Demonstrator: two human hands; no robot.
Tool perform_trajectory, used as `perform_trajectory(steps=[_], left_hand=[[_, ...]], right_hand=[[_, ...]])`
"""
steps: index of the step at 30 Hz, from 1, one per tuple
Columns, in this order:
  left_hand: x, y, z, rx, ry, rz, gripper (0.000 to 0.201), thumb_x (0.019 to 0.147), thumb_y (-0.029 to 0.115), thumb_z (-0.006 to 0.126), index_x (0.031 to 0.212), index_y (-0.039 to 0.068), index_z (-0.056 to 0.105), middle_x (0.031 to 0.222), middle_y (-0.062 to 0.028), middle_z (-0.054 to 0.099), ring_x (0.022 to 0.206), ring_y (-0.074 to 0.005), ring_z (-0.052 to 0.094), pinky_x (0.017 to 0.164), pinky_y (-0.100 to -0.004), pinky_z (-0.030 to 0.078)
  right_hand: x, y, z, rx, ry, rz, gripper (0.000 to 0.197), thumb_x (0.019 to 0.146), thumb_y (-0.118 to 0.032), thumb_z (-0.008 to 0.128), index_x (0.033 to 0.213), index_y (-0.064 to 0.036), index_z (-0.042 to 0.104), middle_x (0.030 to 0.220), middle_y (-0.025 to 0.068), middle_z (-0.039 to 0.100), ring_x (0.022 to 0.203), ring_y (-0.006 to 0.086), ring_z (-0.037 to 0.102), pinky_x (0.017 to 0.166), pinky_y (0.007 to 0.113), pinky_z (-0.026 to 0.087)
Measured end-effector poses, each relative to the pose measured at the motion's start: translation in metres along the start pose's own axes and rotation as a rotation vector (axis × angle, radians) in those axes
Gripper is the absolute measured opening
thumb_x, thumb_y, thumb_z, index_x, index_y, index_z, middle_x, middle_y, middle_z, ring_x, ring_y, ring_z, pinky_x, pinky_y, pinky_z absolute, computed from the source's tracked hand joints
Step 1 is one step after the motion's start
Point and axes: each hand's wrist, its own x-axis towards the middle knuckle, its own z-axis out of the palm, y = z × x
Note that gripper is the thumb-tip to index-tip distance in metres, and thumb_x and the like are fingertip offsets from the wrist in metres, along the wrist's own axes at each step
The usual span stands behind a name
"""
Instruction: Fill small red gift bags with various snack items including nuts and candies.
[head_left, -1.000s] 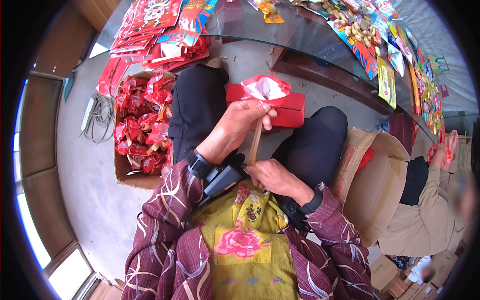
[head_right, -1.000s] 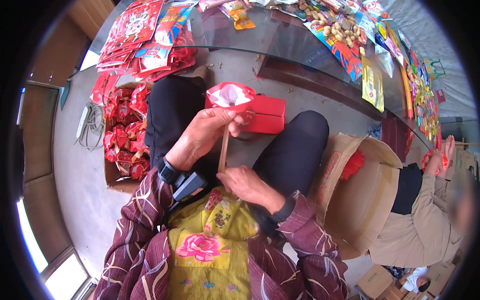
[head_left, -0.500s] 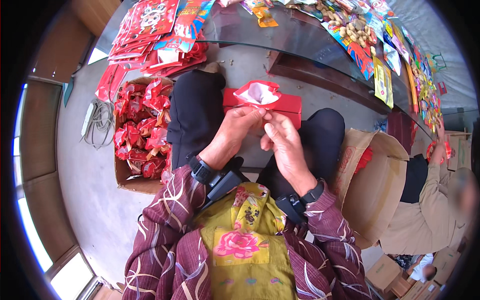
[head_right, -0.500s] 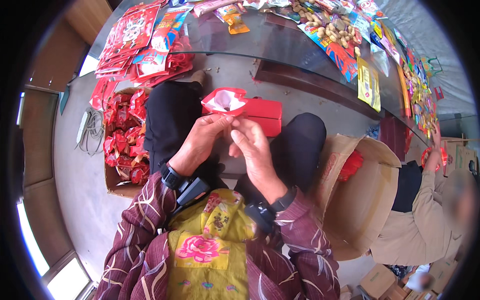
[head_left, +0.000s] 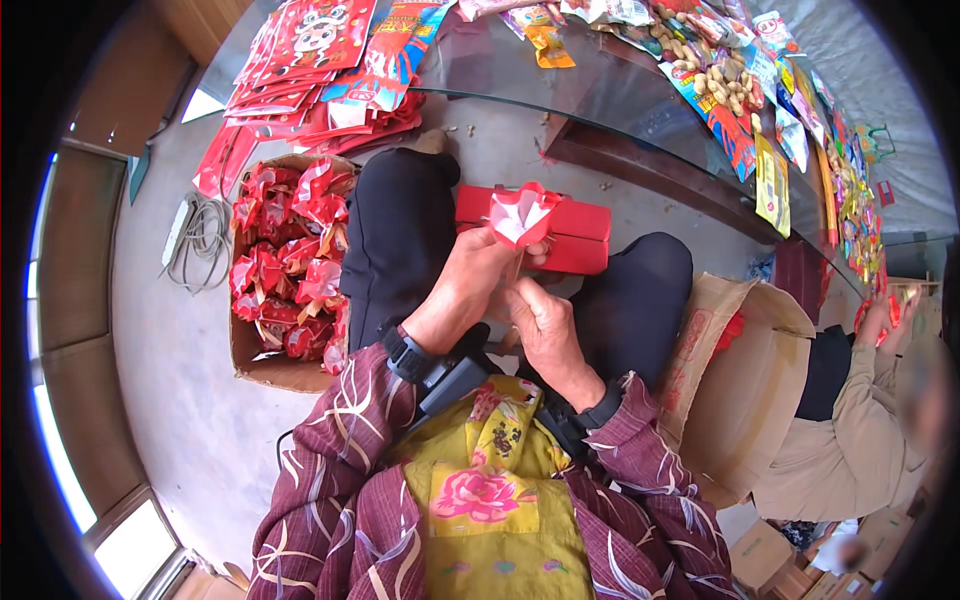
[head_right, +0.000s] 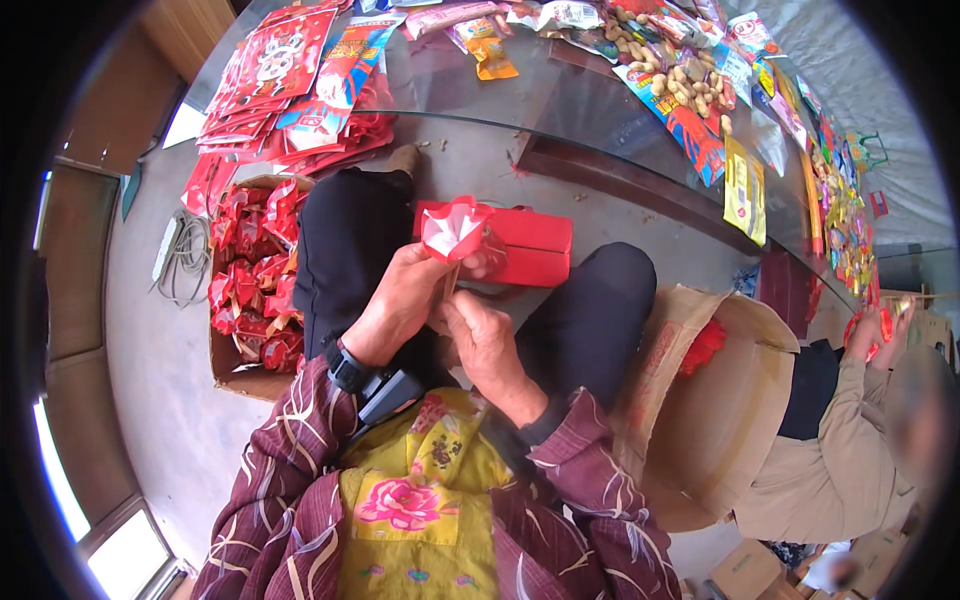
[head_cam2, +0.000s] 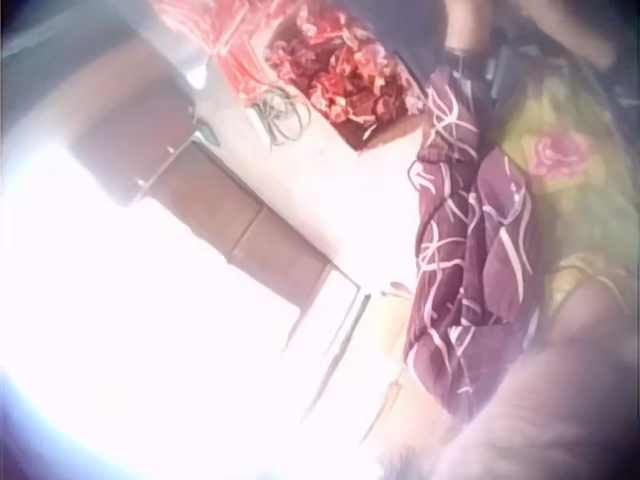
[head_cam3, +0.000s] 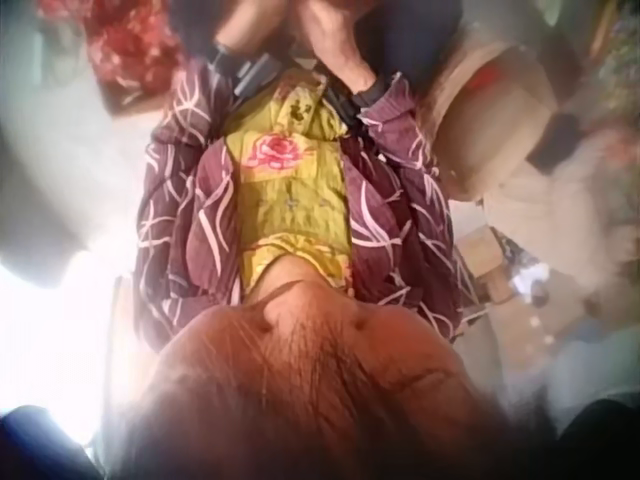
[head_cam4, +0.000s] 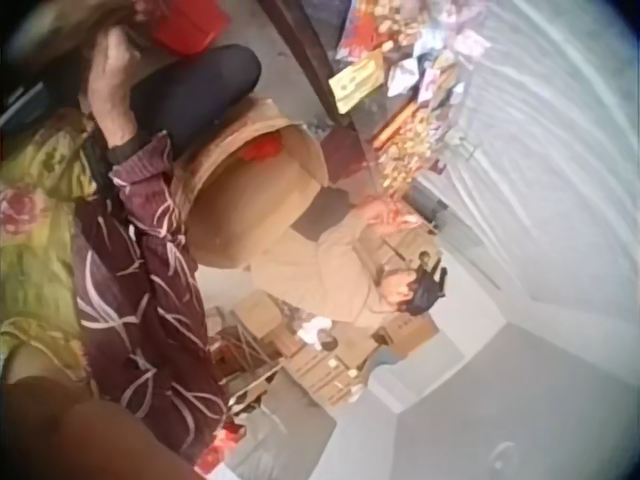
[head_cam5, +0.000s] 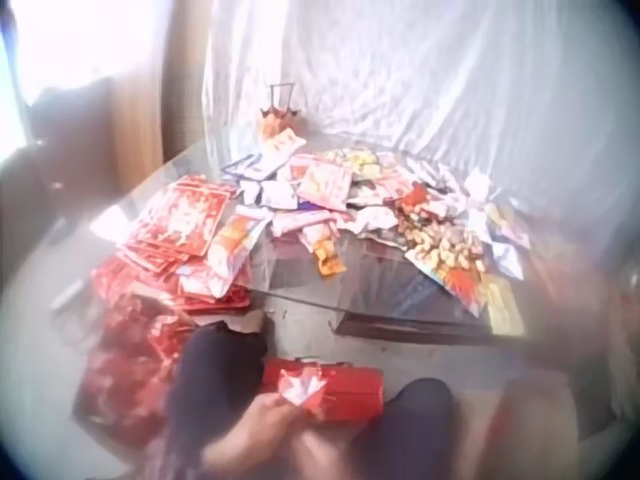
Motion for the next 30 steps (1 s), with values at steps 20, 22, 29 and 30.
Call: perform_trajectory(steps=[20,22,29,30], left_hand=[[0.001,-0.015,-0.004,0.165,-0.074,0.011,0.022,0.096,0.015,0.056,0.102,0.000,0.070,0.093,-0.0053,0.070,0.086,-0.0136,0.065,0.079,-0.0297,0.053],[0.003,-0.018,-0.007,0.211,-0.052,0.013,0.022,0.097,0.017,0.056,0.100,0.000,0.071,0.090,-0.0049,0.070,0.083,-0.0128,0.064,0.077,-0.0287,0.052],[0.003,-0.019,-0.001,0.296,-0.009,0.019,0.017,0.095,0.013,0.061,0.091,0.001,0.073,0.082,0.0000,0.070,0.070,-0.0050,0.057,0.065,-0.0235,0.045],[0.002,-0.018,0.000,0.313,-0.017,0.024,0.018,0.095,0.013,0.061,0.090,0.002,0.073,0.081,0.0009,0.069,0.069,-0.0046,0.057,0.064,-0.0228,0.044]], right_hand=[[-0.009,0.003,-0.025,-0.151,-0.010,-0.042,0.014,0.100,-0.010,0.057,0.091,0.0014,0.057,0.072,0.0095,0.053,0.056,0.0145,0.053,0.053,0.031,0.043],[0.000,-0.009,-0.042,-0.216,0.119,-0.087,0.010,0.098,-0.008,0.059,0.099,0.0014,0.062,0.078,0.0073,0.056,0.059,0.0138,0.055,0.055,0.029,0.044],[0.040,-0.036,-0.075,-0.302,0.003,-0.153,0.023,0.090,-0.006,0.064,0.113,-0.0044,0.061,0.095,0.0162,0.066,0.081,0.0361,0.068,0.070,0.039,0.054],[0.042,-0.035,-0.077,-0.308,-0.028,-0.138,0.022,0.090,-0.008,0.064,0.111,-0.0042,0.061,0.095,0.0170,0.066,0.082,0.0380,0.067,0.070,0.040,0.054]])
